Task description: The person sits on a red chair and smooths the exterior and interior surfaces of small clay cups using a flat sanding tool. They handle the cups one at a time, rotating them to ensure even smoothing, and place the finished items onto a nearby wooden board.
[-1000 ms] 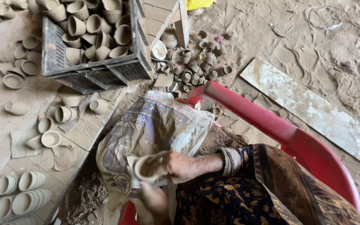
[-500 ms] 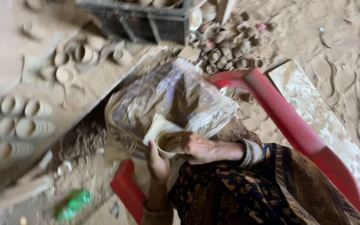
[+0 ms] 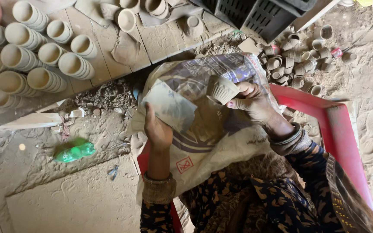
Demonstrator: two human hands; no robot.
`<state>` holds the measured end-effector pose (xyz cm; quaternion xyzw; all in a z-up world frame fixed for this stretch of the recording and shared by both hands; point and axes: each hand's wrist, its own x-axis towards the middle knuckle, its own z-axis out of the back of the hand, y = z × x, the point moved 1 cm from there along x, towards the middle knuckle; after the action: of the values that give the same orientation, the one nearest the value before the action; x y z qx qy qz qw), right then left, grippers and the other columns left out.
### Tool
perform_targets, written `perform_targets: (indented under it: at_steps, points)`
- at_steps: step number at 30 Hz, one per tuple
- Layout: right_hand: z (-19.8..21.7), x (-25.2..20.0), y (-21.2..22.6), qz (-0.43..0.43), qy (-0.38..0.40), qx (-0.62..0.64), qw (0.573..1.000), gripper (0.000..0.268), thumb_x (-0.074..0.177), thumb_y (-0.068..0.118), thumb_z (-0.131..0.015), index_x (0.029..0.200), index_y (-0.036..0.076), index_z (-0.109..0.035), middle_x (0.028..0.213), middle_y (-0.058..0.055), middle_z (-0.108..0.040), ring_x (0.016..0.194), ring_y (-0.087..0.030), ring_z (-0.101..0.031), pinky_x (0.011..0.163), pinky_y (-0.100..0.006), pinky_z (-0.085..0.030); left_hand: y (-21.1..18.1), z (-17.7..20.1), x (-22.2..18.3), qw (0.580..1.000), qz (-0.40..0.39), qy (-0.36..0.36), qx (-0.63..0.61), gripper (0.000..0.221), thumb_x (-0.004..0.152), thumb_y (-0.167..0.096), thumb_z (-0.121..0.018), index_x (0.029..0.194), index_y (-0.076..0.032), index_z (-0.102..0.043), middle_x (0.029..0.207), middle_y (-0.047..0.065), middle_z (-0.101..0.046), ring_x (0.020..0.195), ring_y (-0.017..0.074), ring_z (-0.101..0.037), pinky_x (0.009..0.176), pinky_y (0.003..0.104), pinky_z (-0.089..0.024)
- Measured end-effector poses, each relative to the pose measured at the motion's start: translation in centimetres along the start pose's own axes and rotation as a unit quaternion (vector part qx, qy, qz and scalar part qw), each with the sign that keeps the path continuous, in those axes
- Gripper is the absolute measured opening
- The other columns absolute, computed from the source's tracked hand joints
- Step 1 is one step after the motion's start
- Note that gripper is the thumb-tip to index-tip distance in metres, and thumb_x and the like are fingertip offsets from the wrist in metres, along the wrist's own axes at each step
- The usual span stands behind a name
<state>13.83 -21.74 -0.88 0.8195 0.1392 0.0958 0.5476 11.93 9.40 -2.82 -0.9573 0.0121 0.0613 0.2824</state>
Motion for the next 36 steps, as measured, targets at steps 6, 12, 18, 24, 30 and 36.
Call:
perform_targets:
  at_steps: [6,12,18,24,30,36]
  points:
    - [-0.8,5.4,1.2,-0.108,-0.002,0.353,0.929,0.040,0.092,0.010,-0.068,0.131,0.002,-0.064,0.126,-0.013,-0.071,0.119,-0.027,-0.067,0.107,-0.047,-0.051,0.4,1.1,0.8,0.997,0.030,-0.064,-0.010,0.052,0.109,-0.033,-0.042,0.150,0.000,-0.046,0.150,0.014,-0.054,0.137,0.0294,-0.052,0.117,0.047,-0.038]
    - [-1.1,9.8,-1.5,-0.167,-0.017,0.386,0.907,0.051,0.100,0.038,-0.053,0.137,0.004,-0.061,0.126,-0.016,-0.070,0.107,-0.033,-0.069,0.089,-0.049,-0.055,-0.3,1.4,2.3,0.993,0.035,-0.105,-0.033,0.052,0.108,-0.034,-0.043,0.147,0.000,-0.048,0.146,0.014,-0.056,0.133,0.0310,-0.054,0.114,0.048,-0.040]
    - [-1.4,12.6,-4.3,-0.167,0.063,0.455,0.872,0.046,0.107,0.041,-0.046,0.131,0.006,-0.064,0.115,-0.012,-0.070,0.087,-0.026,-0.066,0.077,-0.038,-0.050,0.1,0.7,3.8,0.990,0.056,-0.120,-0.051,0.055,0.107,-0.036,-0.045,0.148,0.000,-0.047,0.145,0.015,-0.056,0.131,0.0316,-0.055,0.112,0.048,-0.042]
    - [-4.6,15.2,-4.1,-0.182,0.059,0.456,0.869,0.049,0.103,0.042,-0.048,0.131,0.005,-0.063,0.112,-0.011,-0.070,0.091,-0.024,-0.067,0.076,-0.038,-0.053,-0.4,1.5,2.9,0.986,0.081,-0.131,-0.066,0.057,0.105,-0.039,-0.045,0.147,0.000,-0.047,0.145,0.015,-0.057,0.131,0.0318,-0.056,0.111,0.047,-0.043]
    - [-9.5,19.4,-2.8,-0.146,-0.029,0.244,0.958,0.024,0.103,0.020,-0.058,0.121,0.006,-0.065,0.121,-0.011,-0.070,0.110,-0.026,-0.070,0.095,-0.046,-0.060,0.3,2.0,3.0,0.976,0.092,-0.159,-0.116,0.050,0.105,-0.037,-0.048,0.140,-0.002,-0.054,0.132,0.012,-0.064,0.119,0.0290,-0.061,0.104,0.045,-0.048]
    - [-14.4,28.9,-5.9,0.099,0.133,-0.252,0.953,0.023,0.102,0.001,-0.063,0.122,0.011,-0.069,0.127,-0.010,-0.068,0.115,-0.022,-0.065,0.095,-0.036,-0.061,1.4,3.2,3.4,0.970,0.098,-0.179,-0.134,0.048,0.106,-0.038,-0.054,0.139,-0.003,-0.057,0.132,0.007,-0.064,0.120,0.0212,-0.061,0.105,0.038,-0.048]
